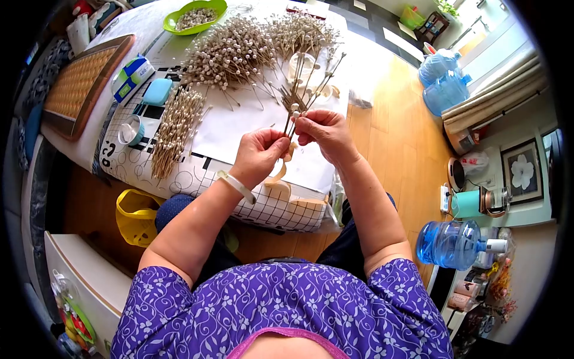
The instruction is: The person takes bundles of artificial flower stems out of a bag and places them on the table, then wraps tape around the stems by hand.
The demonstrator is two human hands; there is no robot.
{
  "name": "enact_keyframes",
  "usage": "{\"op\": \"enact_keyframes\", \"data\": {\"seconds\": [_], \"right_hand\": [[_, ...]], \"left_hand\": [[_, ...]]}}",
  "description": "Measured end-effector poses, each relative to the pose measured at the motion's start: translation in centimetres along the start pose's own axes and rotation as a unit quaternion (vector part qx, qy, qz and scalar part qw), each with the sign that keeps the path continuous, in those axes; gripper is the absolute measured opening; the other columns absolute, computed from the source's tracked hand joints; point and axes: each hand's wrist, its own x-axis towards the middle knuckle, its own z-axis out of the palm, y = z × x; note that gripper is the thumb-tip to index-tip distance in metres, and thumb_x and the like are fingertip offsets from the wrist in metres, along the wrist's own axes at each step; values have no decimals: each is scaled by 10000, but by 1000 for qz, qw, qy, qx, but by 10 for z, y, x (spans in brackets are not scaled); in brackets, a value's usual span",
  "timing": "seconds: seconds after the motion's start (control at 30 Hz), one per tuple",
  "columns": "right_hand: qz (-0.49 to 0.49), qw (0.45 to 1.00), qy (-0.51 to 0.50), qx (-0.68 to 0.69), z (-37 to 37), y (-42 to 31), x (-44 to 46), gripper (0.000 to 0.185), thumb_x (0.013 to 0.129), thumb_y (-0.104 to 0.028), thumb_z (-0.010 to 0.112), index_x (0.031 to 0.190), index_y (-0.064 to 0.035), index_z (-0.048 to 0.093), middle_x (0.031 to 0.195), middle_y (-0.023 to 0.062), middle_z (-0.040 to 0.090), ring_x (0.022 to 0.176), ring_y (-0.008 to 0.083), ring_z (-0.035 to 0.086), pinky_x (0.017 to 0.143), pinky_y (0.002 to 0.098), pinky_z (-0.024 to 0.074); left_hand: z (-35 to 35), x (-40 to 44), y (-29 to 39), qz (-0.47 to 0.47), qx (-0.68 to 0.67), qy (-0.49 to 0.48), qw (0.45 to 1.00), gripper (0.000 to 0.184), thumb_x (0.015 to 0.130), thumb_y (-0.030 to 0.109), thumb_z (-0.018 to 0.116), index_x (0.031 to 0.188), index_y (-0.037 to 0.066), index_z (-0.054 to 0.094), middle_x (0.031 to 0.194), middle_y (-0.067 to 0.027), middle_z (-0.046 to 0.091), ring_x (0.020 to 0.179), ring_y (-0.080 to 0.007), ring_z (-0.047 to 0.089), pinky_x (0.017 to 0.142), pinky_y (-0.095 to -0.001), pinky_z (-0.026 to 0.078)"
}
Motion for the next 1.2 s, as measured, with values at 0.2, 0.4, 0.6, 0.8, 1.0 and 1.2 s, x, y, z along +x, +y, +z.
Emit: {"op": "enact_keyframes", "data": {"seconds": [0.2, 0.4, 0.6, 0.8, 1.0, 1.2], "right_hand": [[-17, 999, -38, -11, -2, 2, 4, 104, 762, -108, 644, 754, -11, 608, 640, 40, 589, 508, 92, 540, 479, 204, 452], [-20, 996, -57, -65, -1, 0, 7, 111, 766, -117, 638, 755, -16, 594, 634, 32, 581, 505, 75, 525, 471, 196, 438], [-25, 997, -35, -70, 0, -2, 6, 142, 779, -132, 627, 753, -1, 580, 629, 36, 575, 512, 76, 526, 467, 198, 435], [-29, 997, 5, -73, 7, 1, 6, 176, 782, -140, 626, 742, 21, 569, 637, 48, 576, 510, 83, 527, 457, 201, 430], [11, 999, -5, -29, 13, 6, 8, 171, 775, -164, 637, 795, -1, 588, 654, 45, 589, 508, 90, 557, 470, 207, 463], [1, 997, -28, -76, 9, 2, 11, 174, 815, -134, 586, 931, -4, 595, 732, 52, 607, 597, 90, 572, 544, 203, 477]], "left_hand": [[1, 0, 1, -4, 18, 17, 1000, 106, 831, 66, 543, 839, -35, 576, 720, -65, 609, 633, -85, 543, 614, -211, 450], [-1, 1, -2, -5, 18, 10, 1000, 101, 813, 57, 566, 844, -37, 586, 744, -76, 618, 658, -93, 568, 628, -219, 477], [-3, 2, -2, -18, -24, -1, 1000, 117, 810, 76, 579, 858, -31, 588, 770, -80, 621, 669, -109, 577, 653, -227, 484], [-3, 3, 1, -9, -13, -2, 1000, 133, 816, 76, 568, 887, -36, 579, 797, -89, 619, 685, -112, 580, 677, -231, 491], [-13, 2, 3, -4, 60, 8, 998, 104, 844, 52, 507, 847, -41, 555, 745, -65, 597, 661, -97, 556, 638, -220, 466], [-20, 1, 21, 2, 35, 74, 997, 101, 828, 48, 533, 832, -46, 568, 710, -62, 598, 638, -90, 555, 618, -207, 467]]}}
